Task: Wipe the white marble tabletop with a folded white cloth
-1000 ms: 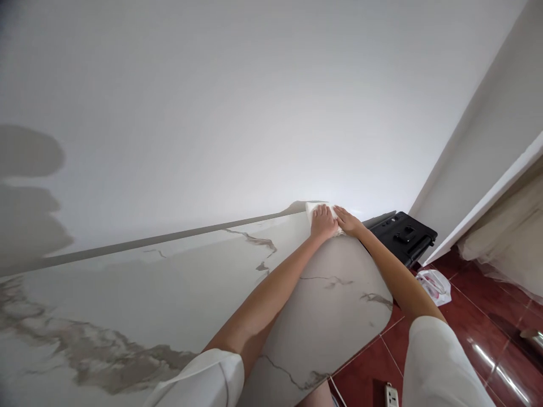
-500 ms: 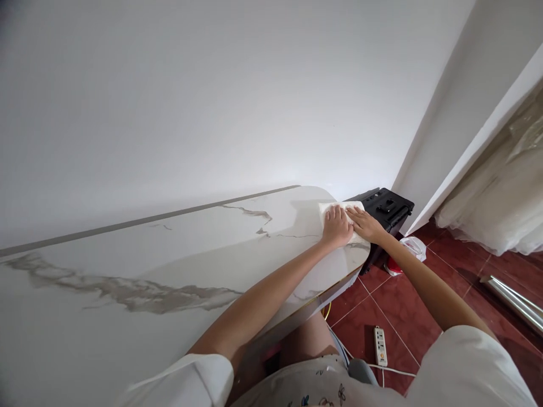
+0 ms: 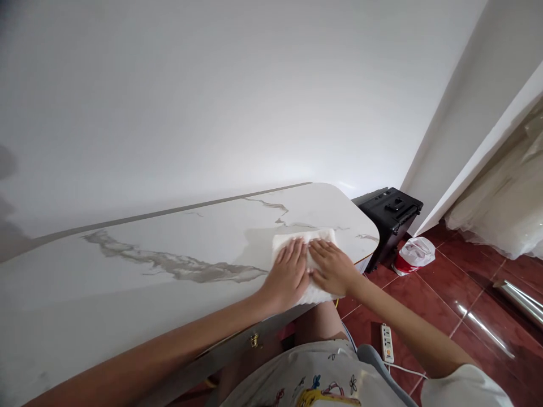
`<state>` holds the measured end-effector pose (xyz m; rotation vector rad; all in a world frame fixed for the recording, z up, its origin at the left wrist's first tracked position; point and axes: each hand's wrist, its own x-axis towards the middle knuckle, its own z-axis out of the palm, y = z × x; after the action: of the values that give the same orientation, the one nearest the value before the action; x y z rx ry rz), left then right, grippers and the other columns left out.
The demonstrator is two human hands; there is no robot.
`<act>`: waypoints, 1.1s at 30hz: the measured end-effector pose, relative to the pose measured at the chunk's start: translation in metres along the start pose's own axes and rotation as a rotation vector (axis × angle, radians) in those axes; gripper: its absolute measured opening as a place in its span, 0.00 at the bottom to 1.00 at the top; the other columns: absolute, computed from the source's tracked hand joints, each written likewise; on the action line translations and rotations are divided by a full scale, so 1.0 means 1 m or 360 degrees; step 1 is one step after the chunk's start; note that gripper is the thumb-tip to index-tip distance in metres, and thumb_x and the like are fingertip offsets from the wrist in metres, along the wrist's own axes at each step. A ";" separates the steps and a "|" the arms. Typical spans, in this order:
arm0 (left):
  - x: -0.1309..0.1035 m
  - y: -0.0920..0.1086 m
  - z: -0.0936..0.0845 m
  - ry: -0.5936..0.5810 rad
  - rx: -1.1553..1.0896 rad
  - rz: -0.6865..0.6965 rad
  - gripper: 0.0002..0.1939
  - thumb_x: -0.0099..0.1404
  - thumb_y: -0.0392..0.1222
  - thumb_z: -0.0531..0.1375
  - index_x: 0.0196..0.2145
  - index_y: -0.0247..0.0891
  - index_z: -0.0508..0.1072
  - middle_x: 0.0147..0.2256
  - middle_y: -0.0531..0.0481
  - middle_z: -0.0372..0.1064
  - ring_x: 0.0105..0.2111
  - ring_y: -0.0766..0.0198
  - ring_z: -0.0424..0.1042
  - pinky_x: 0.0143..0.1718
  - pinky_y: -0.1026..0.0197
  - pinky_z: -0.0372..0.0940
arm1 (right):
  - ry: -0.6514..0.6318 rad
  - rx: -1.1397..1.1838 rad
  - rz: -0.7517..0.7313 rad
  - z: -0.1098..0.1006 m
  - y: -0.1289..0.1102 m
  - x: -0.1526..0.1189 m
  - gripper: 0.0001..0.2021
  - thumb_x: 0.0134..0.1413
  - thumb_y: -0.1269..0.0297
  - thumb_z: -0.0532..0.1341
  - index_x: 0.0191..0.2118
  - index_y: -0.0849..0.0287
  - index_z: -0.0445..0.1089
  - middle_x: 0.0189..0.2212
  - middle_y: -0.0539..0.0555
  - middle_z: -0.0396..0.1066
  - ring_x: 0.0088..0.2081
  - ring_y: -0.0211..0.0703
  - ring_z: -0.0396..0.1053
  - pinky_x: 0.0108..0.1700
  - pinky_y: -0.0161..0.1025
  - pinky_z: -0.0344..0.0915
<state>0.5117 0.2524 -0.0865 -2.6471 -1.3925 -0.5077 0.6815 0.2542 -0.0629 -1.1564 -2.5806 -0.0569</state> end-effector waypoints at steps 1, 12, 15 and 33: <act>-0.015 -0.013 -0.004 0.0012 0.0015 -0.0008 0.30 0.64 0.41 0.45 0.60 0.20 0.53 0.62 0.30 0.47 0.63 0.43 0.43 0.59 0.43 0.48 | 0.0014 0.0026 -0.0031 0.005 -0.016 0.009 0.28 0.58 0.62 0.50 0.61 0.73 0.55 0.60 0.68 0.55 0.62 0.53 0.50 0.61 0.52 0.51; -0.218 -0.120 -0.082 -0.0063 0.0296 -0.0530 0.31 0.64 0.37 0.43 0.65 0.34 0.45 0.64 0.43 0.45 0.63 0.55 0.47 0.60 0.50 0.51 | 0.0147 0.0327 -0.0444 0.060 -0.214 0.091 0.29 0.58 0.61 0.51 0.59 0.80 0.56 0.60 0.72 0.53 0.62 0.60 0.48 0.62 0.51 0.46; -0.270 -0.139 -0.099 -0.0053 0.0402 -0.0825 0.29 0.65 0.38 0.42 0.63 0.35 0.51 0.62 0.44 0.51 0.61 0.56 0.52 0.58 0.51 0.54 | 0.0123 0.0377 -0.0663 0.071 -0.266 0.113 0.30 0.57 0.60 0.52 0.58 0.82 0.56 0.59 0.73 0.54 0.61 0.61 0.49 0.63 0.50 0.44; -0.334 -0.334 -0.122 0.0206 0.0501 -0.0746 0.25 0.68 0.40 0.38 0.58 0.30 0.59 0.58 0.38 0.59 0.62 0.54 0.51 0.60 0.44 0.52 | -0.0006 0.0520 -0.0759 0.132 -0.377 0.286 0.28 0.58 0.62 0.50 0.59 0.79 0.55 0.59 0.69 0.55 0.60 0.55 0.50 0.61 0.49 0.44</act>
<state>0.0341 0.1537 -0.1059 -2.0093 -1.8760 -0.4445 0.1909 0.2285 -0.0699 -0.4180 -2.6781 0.2515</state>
